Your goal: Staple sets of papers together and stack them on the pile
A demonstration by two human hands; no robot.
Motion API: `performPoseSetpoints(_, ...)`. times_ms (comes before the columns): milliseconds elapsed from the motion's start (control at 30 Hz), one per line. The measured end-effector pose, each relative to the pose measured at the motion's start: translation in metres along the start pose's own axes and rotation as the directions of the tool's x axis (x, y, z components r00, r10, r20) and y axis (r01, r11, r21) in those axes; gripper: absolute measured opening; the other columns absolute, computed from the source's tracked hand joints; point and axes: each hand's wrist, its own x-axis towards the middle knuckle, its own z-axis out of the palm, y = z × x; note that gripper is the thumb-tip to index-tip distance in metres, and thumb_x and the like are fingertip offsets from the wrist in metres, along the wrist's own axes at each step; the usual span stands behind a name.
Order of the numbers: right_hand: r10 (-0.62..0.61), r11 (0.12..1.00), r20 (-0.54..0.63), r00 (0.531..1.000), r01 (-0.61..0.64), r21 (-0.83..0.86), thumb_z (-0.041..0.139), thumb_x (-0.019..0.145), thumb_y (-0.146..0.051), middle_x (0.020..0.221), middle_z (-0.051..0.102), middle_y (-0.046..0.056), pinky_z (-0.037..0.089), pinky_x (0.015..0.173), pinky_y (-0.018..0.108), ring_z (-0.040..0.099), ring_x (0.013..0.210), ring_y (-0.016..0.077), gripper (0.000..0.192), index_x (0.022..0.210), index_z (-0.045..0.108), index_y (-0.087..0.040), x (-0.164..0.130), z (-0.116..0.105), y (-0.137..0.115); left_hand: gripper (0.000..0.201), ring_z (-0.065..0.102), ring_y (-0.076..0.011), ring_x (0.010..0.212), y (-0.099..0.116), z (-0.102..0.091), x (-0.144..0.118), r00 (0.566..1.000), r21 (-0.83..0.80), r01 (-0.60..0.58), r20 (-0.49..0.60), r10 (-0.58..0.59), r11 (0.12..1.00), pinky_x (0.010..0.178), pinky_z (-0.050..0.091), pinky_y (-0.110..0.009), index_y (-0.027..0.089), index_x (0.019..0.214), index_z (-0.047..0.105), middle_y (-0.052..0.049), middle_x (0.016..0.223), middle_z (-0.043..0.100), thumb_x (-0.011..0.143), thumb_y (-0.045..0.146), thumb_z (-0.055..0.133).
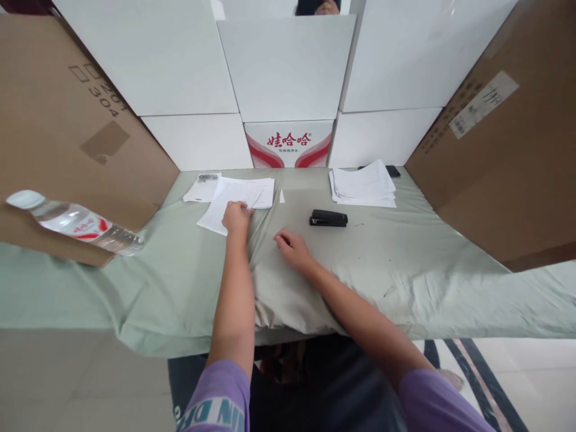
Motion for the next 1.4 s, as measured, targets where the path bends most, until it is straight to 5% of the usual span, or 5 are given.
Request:
performPoseSetpoints(400, 0.022, 0.999, -0.029, 0.999, -0.021, 0.032, 0.049, 0.09, -0.037, 0.074, 0.06, 0.0, 0.039, 0.067, 0.027, 0.053, 0.071, 0.0139, 0.022, 0.084, 0.062, -0.02, -0.001, -0.001, -0.005, 0.033, 0.062, -0.0253, 0.102, 0.017, -0.03, -0.012, 0.983, 0.029, -0.054, -0.175, 0.058, 0.998, 0.078, 0.044, -0.034, 0.025, 0.108, 0.067, -0.009, 0.113, 0.069, 0.099, 0.036, 0.036)
performPoseSetpoints(567, 0.138, 0.872, -0.117, 0.984, -0.065, 0.485, 0.059, 0.083, -0.054, 0.121, 0.066, 0.009, 0.049, 0.078, 0.031, 0.063, 0.1, 0.0192, 0.047, 0.12, 0.057, -0.024, 0.009, -0.011, -0.012, 0.026, 0.063, -0.0227, 0.097, 0.064, -0.046, -0.055, 0.92, 0.05, -0.36, -0.146, 0.363, 0.932, 0.076, 0.042, -0.031, 0.024, 0.096, 0.066, -0.007, 0.106, 0.069, 0.098, 0.036, 0.044)
performPoseSetpoints(867, 0.471, 0.727, -0.288, 0.834, -0.183, 0.662, 0.058, 0.079, -0.052, 0.094, 0.07, 0.006, 0.052, 0.07, 0.032, 0.063, 0.083, 0.0197, 0.037, 0.095, 0.06, -0.018, 0.019, -0.015, 0.012, 0.025, 0.066, -0.019, 0.095, 0.064, -0.042, -0.087, 0.558, -0.315, -0.721, 0.263, 0.787, 0.617, 0.08, 0.048, -0.028, 0.026, 0.101, 0.072, -0.002, 0.103, 0.074, 0.092, 0.041, 0.055)
performPoseSetpoints(1067, 0.374, 0.845, -0.346, 0.86, -0.163, 0.509, 0.054, 0.085, -0.05, 0.11, 0.07, 0.011, 0.051, 0.083, 0.036, 0.063, 0.097, 0.023, 0.04, 0.106, 0.063, -0.016, 0.012, -0.009, 0.003, 0.07, 0.033, -0.0329, 0.145, -0.012, -0.032, -0.021, 0.937, 0.086, -0.349, 0.027, 0.348, 0.933, 0.115, 0.031, -0.045, 0.018, 0.143, 0.048, -0.015, 0.157, 0.04, 0.084, 0.05, 0.065)
performPoseSetpoints(1400, 0.33, 0.888, -0.344, 0.879, -0.165, 0.43, 0.052, 0.088, -0.05, 0.101, 0.069, 0.009, 0.05, 0.083, 0.038, 0.062, 0.094, 0.0236, 0.038, 0.103, 0.062, -0.017, 0.011, -0.01, 0.007, 0.046, 0.061, -0.0288, 0.115, -0.027, -0.021, -0.007, 0.972, 0.192, -0.231, 0.097, 0.216, 0.954, 0.09, 0.048, -0.037, 0.027, 0.125, 0.065, -0.01, 0.127, 0.067, 0.087, 0.053, 0.057)
